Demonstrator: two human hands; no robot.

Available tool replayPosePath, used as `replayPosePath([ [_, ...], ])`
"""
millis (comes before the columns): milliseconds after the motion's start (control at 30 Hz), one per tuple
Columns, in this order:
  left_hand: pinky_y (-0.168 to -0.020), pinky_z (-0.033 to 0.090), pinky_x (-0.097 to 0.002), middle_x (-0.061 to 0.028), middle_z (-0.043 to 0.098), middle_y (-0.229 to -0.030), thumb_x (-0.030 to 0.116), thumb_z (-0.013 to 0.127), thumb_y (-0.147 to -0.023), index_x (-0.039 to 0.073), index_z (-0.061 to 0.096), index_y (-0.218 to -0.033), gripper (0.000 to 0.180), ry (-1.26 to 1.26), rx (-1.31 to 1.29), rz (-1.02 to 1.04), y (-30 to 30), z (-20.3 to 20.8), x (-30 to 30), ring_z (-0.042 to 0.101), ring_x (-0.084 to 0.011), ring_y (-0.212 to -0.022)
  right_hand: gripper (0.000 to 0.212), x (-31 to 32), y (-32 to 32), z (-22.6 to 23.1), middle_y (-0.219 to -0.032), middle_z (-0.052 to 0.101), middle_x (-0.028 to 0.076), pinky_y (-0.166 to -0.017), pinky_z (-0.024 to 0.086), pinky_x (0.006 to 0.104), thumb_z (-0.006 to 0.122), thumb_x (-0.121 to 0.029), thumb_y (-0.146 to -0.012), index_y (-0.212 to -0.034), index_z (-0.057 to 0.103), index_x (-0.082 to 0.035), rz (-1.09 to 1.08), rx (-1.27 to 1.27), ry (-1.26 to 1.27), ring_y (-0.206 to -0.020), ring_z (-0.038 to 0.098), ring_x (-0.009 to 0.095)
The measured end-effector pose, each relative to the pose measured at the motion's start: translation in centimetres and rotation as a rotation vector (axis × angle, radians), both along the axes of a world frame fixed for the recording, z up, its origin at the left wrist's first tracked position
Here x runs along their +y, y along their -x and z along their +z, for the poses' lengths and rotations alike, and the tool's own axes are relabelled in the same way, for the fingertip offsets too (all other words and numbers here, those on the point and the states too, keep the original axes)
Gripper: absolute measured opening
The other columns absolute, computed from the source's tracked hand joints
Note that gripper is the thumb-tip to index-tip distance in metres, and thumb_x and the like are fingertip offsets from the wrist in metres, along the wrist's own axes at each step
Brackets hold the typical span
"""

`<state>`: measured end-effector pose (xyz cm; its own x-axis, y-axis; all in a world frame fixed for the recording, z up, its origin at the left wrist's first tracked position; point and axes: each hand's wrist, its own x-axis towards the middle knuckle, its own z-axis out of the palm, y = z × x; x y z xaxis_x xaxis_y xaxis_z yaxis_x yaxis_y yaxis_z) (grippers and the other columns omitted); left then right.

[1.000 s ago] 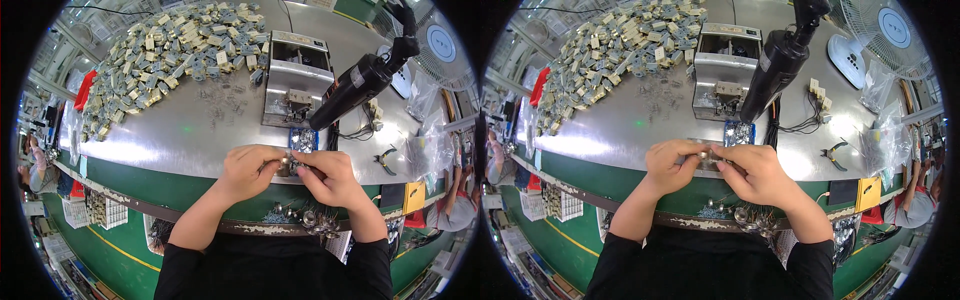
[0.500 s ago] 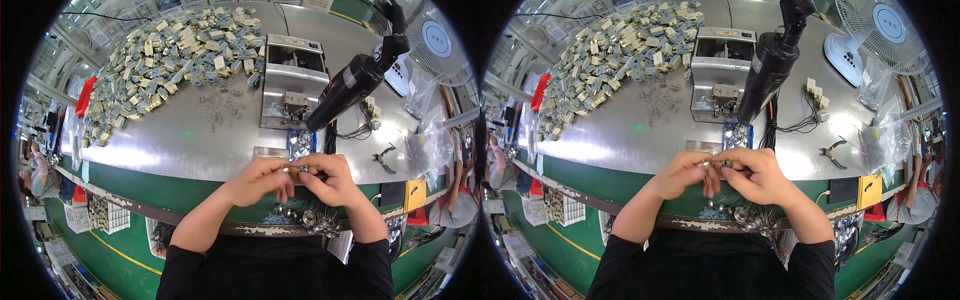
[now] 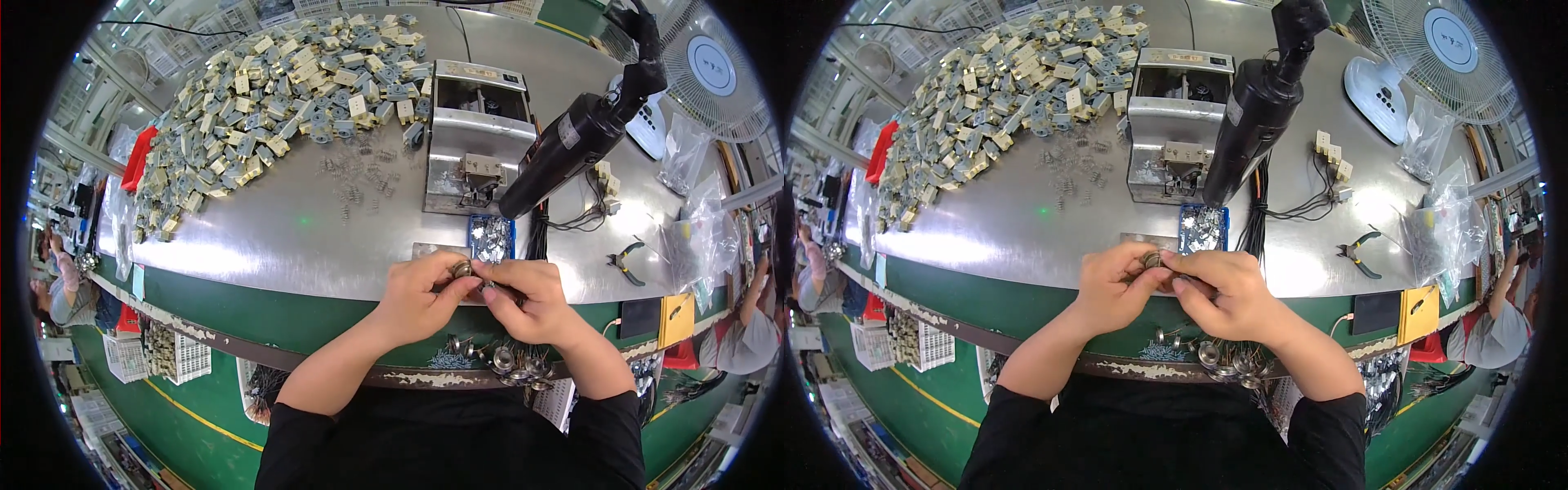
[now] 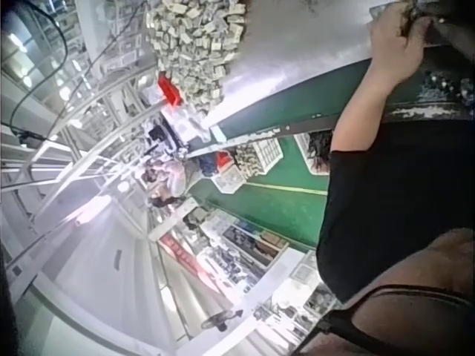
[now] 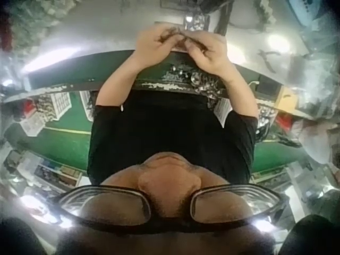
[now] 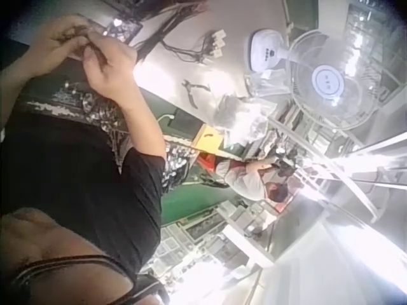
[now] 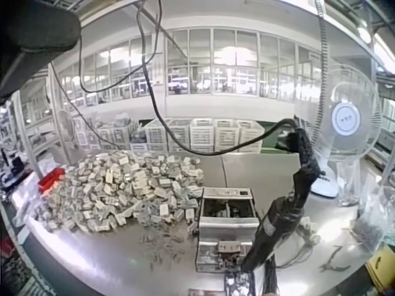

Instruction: Assembling small electronic components by connecting wires and securing parts using a power tool at a workbench.

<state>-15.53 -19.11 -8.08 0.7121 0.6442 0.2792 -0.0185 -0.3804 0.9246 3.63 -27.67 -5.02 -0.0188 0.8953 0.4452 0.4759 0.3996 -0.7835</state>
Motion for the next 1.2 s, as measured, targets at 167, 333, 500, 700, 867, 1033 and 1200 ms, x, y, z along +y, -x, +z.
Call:
replayPosePath([
  [167,-0.074,0.064,-0.0351,-0.0183,0.075,-0.095,-0.005,0.063,-0.099,-0.007,0.06,-0.12,0.021,0.585,-0.193,-0.333,0.9,0.3,0.7,0.077,-0.0226,-0.082,0.028,1.2,-1.6,2.3,-0.073,0.069,0.013,-0.052,0.048,0.0324,0.064,0.0,-0.082,-0.108,0.075,0.005,0.23,-0.082,0.007,-0.053,0.061,0.026],
  [333,-0.072,0.064,-0.0342,-0.0165,0.074,-0.093,-0.003,0.063,-0.1,-0.009,0.059,-0.119,0.02,0.783,-0.317,-0.302,0.2,0.3,0.4,0.076,-0.0226,-0.079,0.038,0.2,-1.1,1.3,-0.081,0.069,0.015,-0.061,0.049,0.033,0.059,0.0,-0.09,-0.125,0.071,0.004,0.164,0.049,0.101,-0.066,0.064,0.025],
  [500,-0.073,0.064,-0.0343,-0.0169,0.074,-0.094,0.001,0.062,-0.102,-0.007,0.06,-0.117,0.017,0.435,-0.287,-0.024,-0.8,-0.8,-0.9,0.076,-0.0224,-0.082,0.045,-0.2,-0.9,1.2,-0.089,0.067,0.015,-0.078,0.051,0.0312,0.057,0.003,-0.096,-0.141,0.061,0.003,0.147,0.042,0.264,-0.082,0.065,0.024],
  [700,-0.076,0.064,-0.0353,-0.0176,0.074,-0.098,0.0,0.061,-0.102,-0.007,0.06,-0.119,0.019,0.64,-0.307,-0.199,-0.4,-0.2,0.8,0.076,-0.0225,-0.085,0.037,0.1,-2.1,1.8,-0.1,0.076,0.018,-0.075,0.053,0.0328,0.061,-0.004,-0.098,-0.134,0.066,0.002,0.146,0.201,0.392,-0.081,0.07,0.026],
  [867,-0.069,0.061,-0.0297,-0.0128,0.075,-0.096,0.002,0.067,-0.099,-0.004,0.065,-0.116,0.018,0.443,-0.234,-0.002,-1.0,-0.7,-0.6,0.075,-0.0162,-0.081,0.035,0.1,-1.3,1.5,-0.093,0.075,0.018,-0.073,0.052,0.0327,0.062,-0.004,-0.097,-0.131,0.068,0.002,0.124,0.123,0.359,-0.077,0.069,0.026],
  [1033,-0.061,0.054,-0.025,-0.0077,0.072,-0.091,-0.001,0.066,-0.099,-0.003,0.064,-0.117,0.018,0.298,-0.173,0.067,-0.9,-0.5,-1.6,0.072,-0.0121,-0.072,0.036,-0.1,-0.9,0.5,-0.083,0.07,0.017,-0.066,0.049,0.0323,0.062,0.0,-0.094,-0.129,0.069,0.004,0.08,0.049,0.194,-0.069,0.065,0.025],
  [1200,-0.067,0.056,-0.0266,-0.0083,0.072,-0.092,0.002,0.062,-0.102,-0.005,0.061,-0.118,0.017,0.765,-0.381,-0.063,-1.2,-0.1,-1.9,0.072,-0.0132,-0.079,0.037,-0.4,-1.5,1.0,-0.082,0.07,0.016,-0.067,0.048,0.0334,0.063,-0.001,-0.092,-0.128,0.069,0.004,0.11,0.119,0.323,-0.072,0.065,0.025],
])
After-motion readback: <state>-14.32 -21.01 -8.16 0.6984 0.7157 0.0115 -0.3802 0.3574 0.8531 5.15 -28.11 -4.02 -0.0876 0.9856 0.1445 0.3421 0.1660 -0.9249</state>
